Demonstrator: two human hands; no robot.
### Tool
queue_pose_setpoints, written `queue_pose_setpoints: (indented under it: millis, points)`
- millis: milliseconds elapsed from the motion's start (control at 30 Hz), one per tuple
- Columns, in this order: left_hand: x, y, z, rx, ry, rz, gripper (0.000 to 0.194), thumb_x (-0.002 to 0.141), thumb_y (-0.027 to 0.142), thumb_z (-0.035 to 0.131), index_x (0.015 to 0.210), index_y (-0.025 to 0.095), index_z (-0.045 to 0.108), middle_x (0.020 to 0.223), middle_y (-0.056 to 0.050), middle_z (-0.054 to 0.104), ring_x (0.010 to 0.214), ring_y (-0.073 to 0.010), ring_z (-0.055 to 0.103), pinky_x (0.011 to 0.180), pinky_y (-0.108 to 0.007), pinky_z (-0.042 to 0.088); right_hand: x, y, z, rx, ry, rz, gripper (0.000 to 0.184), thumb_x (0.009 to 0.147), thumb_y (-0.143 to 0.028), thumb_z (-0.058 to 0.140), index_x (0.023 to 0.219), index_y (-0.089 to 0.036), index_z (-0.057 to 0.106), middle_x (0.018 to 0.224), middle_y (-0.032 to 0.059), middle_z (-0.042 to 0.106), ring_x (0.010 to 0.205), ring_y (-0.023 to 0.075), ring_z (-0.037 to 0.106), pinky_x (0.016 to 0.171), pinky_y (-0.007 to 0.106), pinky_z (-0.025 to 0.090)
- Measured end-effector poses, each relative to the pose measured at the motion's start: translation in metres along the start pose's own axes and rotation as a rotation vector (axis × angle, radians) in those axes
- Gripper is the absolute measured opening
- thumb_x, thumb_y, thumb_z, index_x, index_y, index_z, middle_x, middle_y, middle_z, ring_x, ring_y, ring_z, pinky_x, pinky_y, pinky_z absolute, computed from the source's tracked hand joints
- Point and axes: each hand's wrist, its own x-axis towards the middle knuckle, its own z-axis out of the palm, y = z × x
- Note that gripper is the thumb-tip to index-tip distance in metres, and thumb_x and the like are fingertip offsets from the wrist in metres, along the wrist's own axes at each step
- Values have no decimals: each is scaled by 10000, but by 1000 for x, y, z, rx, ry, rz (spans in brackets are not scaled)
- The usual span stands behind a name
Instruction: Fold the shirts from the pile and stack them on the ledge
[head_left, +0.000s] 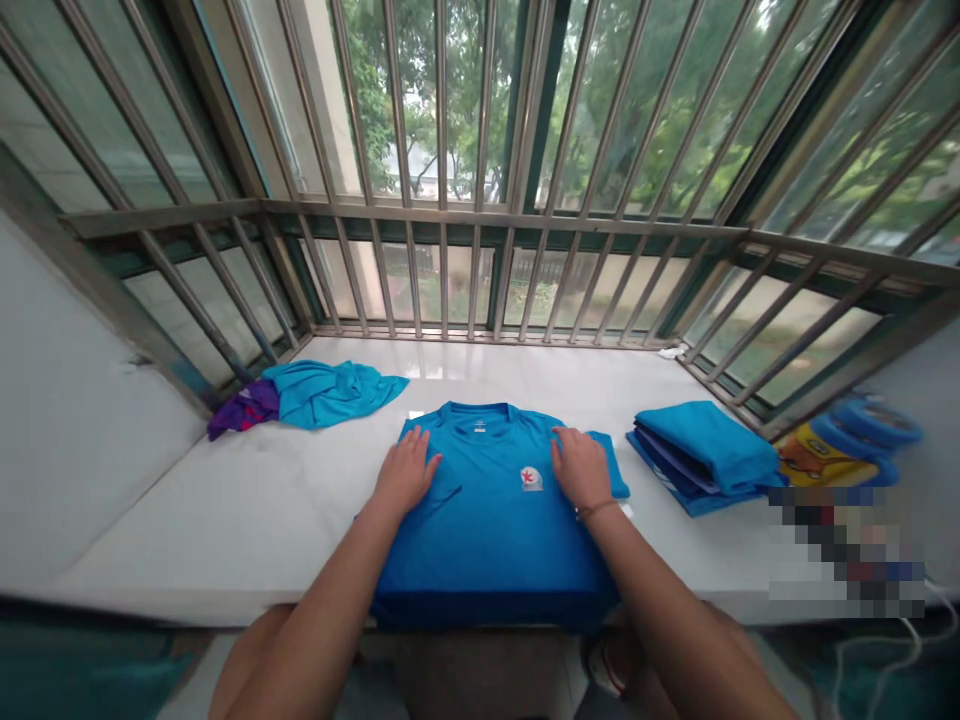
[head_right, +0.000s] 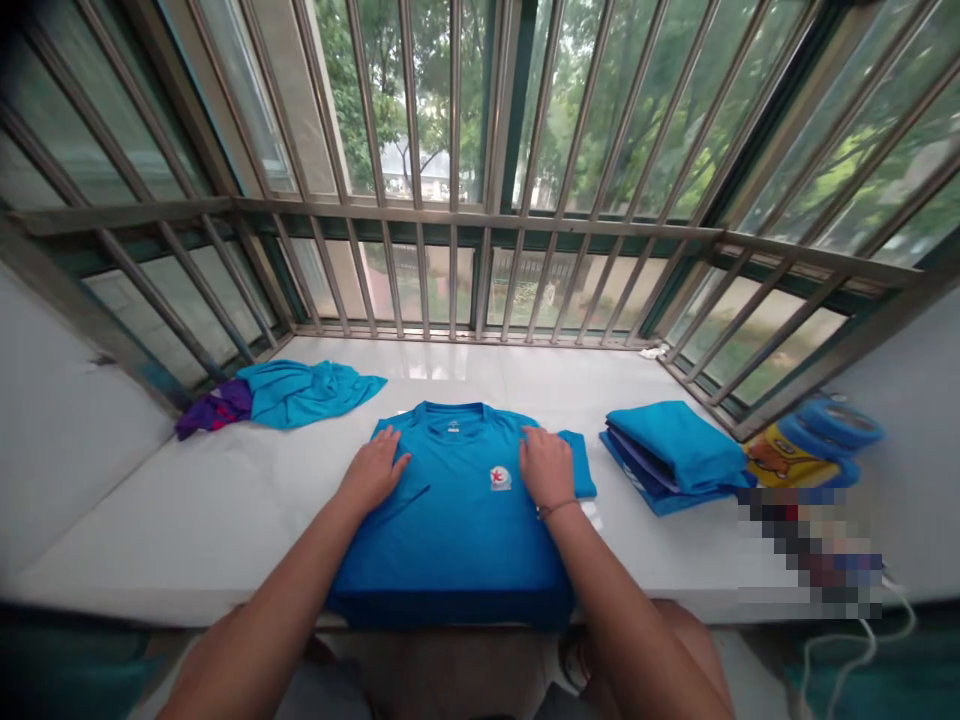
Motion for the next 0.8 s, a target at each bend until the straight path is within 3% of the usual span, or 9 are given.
queue_pose_setpoints:
  millis: [100, 167, 300, 467, 600, 667, 733, 800]
  points:
    - [14, -5, 6, 56, -35, -93, 716, 1092, 535, 380, 1671, 115, 422, 1774, -179, 309, 1655, -354, 294, 1328, -604, 298, 3, 53, -7, -187, -97, 238, 470, 1088, -319, 522, 1501, -100, 567, 1463, 224, 640, 1280, 323, 632, 1008, 383, 483]
    - [16, -11, 9, 76, -23, -104, 741, 1090, 571, 358, 1688, 135, 398, 1788, -156, 283, 1667, -340, 266, 1340, -590, 273, 5, 74, -5, -231, -177, 295, 548, 1082, -368, 550, 1539, -66, 528, 1486, 257, 618, 1322, 341, 615, 1017, 387, 489]
    - [12, -17, 11, 99, -11, -130, 766, 1079, 606, 351, 1701, 160, 380, 1793, -147, 274, 1668, -336, 264, 1340, -592, 266, 7, 93, -1, -156, -276, 364, 504, 1099, -422, 510, 1486, -112, 597, 1319, 232, 723, 1248, 329, 677, 996, 384, 504]
    - [10, -17, 8, 88, -15, -146, 764, 1074, 622, 350, 1697, 183, 391, 1796, -145, 263, 1666, -351, 264, 1329, -615, 271, 15, 101, -7, -90, -308, 502, 360, 1048, -322, 535, 1155, -51, 747, 1114, 279, 768, 1061, 339, 759, 882, 373, 522]
    - [9, -15, 5, 87, -8, -144, 762, 1072, 616, 353, 1693, 177, 399, 1792, -149, 276, 1666, -359, 261, 1329, -621, 266, 16, 93, -20, -32, -231, 543, 424, 1092, -368, 436, 1220, -65, 703, 1111, 249, 770, 1013, 306, 761, 815, 336, 504]
    - [9, -14, 4, 84, -5, -146, 754, 1072, 612, 357, 1692, 185, 402, 1790, -146, 286, 1667, -355, 259, 1331, -616, 265, 10, 77, -28, 26, -115, 513, 447, 1115, -404, 399, 1306, -90, 653, 1104, 210, 772, 977, 284, 754, 799, 322, 490]
    - [9, -13, 4, 81, -8, -152, 755, 1071, 615, 353, 1694, 190, 397, 1791, -141, 288, 1671, -351, 247, 1333, -613, 260, -5, 49, -33, 114, 7, 357, 399, 1115, -403, 430, 1322, -133, 638, 1084, 167, 773, 959, 267, 740, 815, 314, 483]
    - [9, -13, 4, 80, -6, -156, 758, 1072, 621, 339, 1694, 192, 396, 1794, -138, 283, 1676, -357, 228, 1331, -632, 251, -27, 15, -38, 189, 18, 56, 292, 1085, -342, 520, 1289, -187, 660, 1094, 133, 775, 981, 261, 724, 864, 323, 488]
